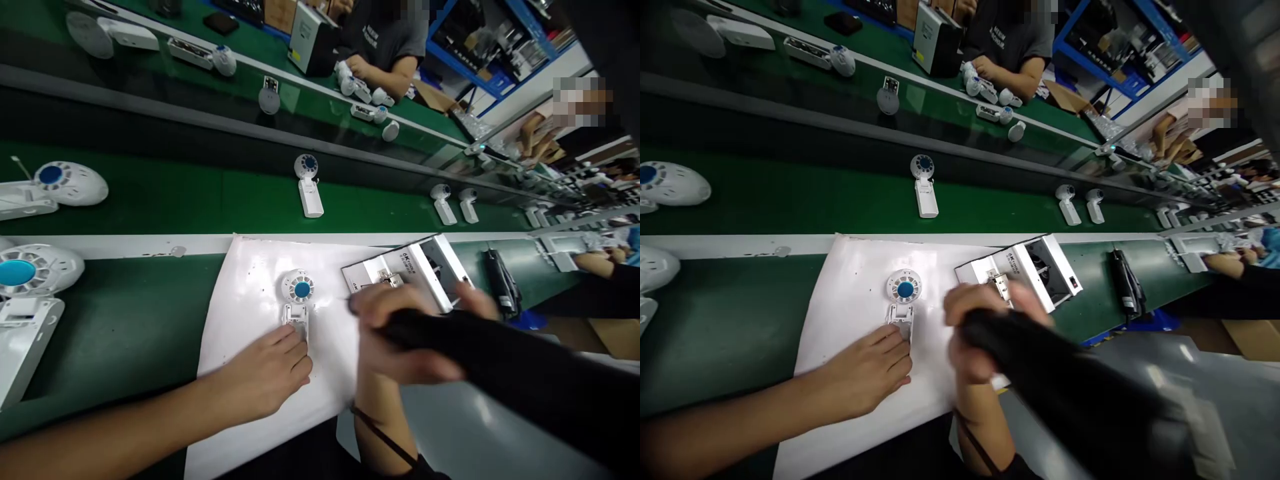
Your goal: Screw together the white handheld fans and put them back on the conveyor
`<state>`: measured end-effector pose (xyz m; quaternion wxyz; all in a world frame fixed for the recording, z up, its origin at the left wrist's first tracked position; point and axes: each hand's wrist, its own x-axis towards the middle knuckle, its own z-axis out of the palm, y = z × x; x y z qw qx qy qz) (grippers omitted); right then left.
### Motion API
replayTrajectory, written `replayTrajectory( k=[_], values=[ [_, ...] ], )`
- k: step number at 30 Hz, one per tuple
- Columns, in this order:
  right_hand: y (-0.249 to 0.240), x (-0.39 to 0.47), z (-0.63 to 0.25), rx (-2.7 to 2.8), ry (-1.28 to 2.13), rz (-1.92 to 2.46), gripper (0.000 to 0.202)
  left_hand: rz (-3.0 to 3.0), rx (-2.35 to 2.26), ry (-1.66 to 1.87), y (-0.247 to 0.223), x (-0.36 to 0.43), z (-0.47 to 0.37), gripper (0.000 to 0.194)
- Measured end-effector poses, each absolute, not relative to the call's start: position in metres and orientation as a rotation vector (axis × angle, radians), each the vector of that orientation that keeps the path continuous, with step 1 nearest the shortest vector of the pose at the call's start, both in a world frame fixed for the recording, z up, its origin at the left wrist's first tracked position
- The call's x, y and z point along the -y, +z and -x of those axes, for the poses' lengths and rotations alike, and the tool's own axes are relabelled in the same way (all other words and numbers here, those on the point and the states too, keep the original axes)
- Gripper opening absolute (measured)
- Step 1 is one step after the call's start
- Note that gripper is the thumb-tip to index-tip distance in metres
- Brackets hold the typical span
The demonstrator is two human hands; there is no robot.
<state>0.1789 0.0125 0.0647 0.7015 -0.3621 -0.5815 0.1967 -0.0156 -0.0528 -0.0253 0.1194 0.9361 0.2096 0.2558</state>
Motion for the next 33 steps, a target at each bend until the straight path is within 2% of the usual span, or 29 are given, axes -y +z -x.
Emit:
replayTrajectory(
  k=[3, 7, 15, 33],
  values=[
    [0.092, -0.029, -0.214, 1.152, 0.128, 0.829, 0.039, -2.755, -0.599, 0.736, -0.023, 0.052, 0.016, 0.020],
    [0.091, -0.036, -0.226, 1.082, 0.107, 0.917, 0.039, -2.763, -0.595, 0.711, -0.020, 0.051, 0.016, 0.021],
    [0.071, -0.008, -0.160, 1.192, 0.662, 0.675, 0.044, -2.758, -0.605, 0.715, -0.018, 0.050, 0.016, 0.023],
    [0.039, -0.021, -0.134, 1.179, 0.868, 0.700, 0.041, -2.771, -0.621, 0.721, -0.018, 0.051, 0.015, 0.023]
  ],
)
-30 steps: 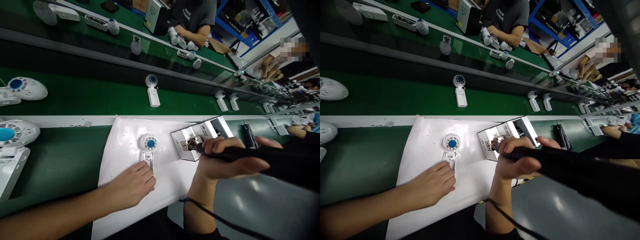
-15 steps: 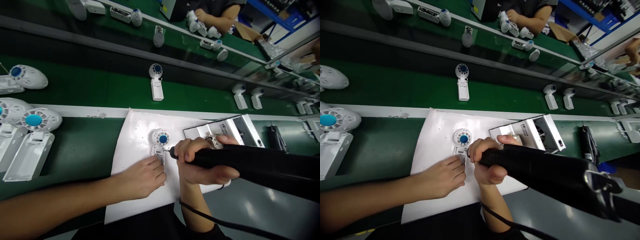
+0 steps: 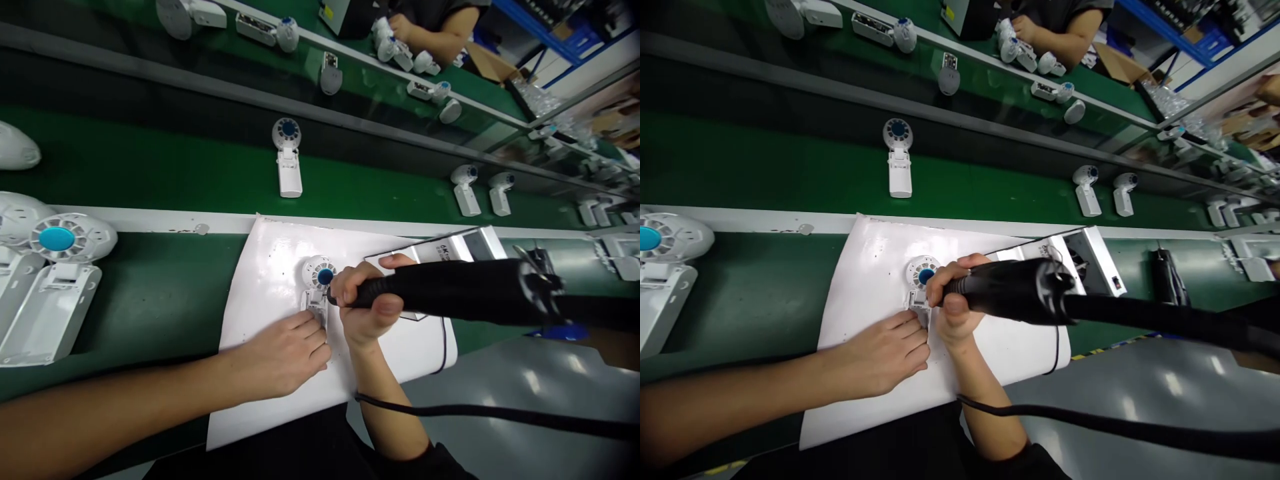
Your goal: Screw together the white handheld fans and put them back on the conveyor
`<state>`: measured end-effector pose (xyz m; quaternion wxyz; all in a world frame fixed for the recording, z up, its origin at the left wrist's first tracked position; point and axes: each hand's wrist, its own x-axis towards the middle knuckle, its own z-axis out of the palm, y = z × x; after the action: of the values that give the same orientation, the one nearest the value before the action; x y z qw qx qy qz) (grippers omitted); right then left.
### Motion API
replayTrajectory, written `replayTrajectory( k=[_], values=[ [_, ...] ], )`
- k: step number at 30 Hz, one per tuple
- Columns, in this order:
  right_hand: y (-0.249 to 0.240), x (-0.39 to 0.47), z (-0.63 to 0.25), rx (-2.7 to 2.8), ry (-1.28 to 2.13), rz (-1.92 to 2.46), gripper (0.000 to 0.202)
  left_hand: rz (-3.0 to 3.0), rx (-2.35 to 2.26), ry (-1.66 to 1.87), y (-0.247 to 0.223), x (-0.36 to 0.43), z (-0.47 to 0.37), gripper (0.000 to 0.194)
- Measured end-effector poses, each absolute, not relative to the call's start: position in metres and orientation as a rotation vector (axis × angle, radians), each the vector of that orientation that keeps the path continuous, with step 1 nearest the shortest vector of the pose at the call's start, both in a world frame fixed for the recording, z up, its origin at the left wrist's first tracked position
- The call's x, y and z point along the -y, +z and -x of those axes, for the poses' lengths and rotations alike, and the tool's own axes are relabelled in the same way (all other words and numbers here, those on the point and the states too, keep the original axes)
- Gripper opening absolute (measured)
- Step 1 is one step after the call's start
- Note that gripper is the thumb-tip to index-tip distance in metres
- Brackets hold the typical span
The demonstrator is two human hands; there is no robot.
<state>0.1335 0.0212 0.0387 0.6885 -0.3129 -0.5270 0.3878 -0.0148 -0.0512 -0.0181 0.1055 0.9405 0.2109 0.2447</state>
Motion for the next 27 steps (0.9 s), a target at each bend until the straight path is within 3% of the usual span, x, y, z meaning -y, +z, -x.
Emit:
replayTrajectory(
  k=[6, 9, 11, 15, 18, 23, 27],
  values=[
    [0.031, -0.026, -0.133, 1.167, 0.901, 0.652, 0.032, -2.817, -0.617, 0.711, -0.020, 0.052, 0.016, 0.023],
    [0.046, -0.027, -0.145, 1.184, 0.856, 0.665, 0.045, -2.819, -0.581, 0.646, -0.017, 0.052, 0.019, 0.012],
    [0.064, -0.025, -0.163, 1.179, 0.702, 0.709, 0.054, -2.811, -0.544, 0.641, -0.014, 0.052, 0.021, 0.007],
    [0.098, -0.028, -0.212, 1.122, 0.238, 0.811, 0.051, -2.787, -0.494, 0.710, -0.015, 0.052, 0.022, 0.019],
    [0.104, -0.039, -0.234, 1.112, 0.101, 0.844, 0.052, -2.776, -0.485, 0.713, -0.017, 0.052, 0.021, 0.020],
    [0.096, -0.034, -0.219, 1.124, 0.291, 0.826, 0.053, -2.766, -0.481, 0.717, -0.014, 0.051, 0.020, 0.023],
    [0.091, -0.006, -0.182, 1.137, 0.687, 0.775, 0.058, -2.771, -0.461, 0.698, -0.013, 0.049, 0.021, 0.024]
  ],
)
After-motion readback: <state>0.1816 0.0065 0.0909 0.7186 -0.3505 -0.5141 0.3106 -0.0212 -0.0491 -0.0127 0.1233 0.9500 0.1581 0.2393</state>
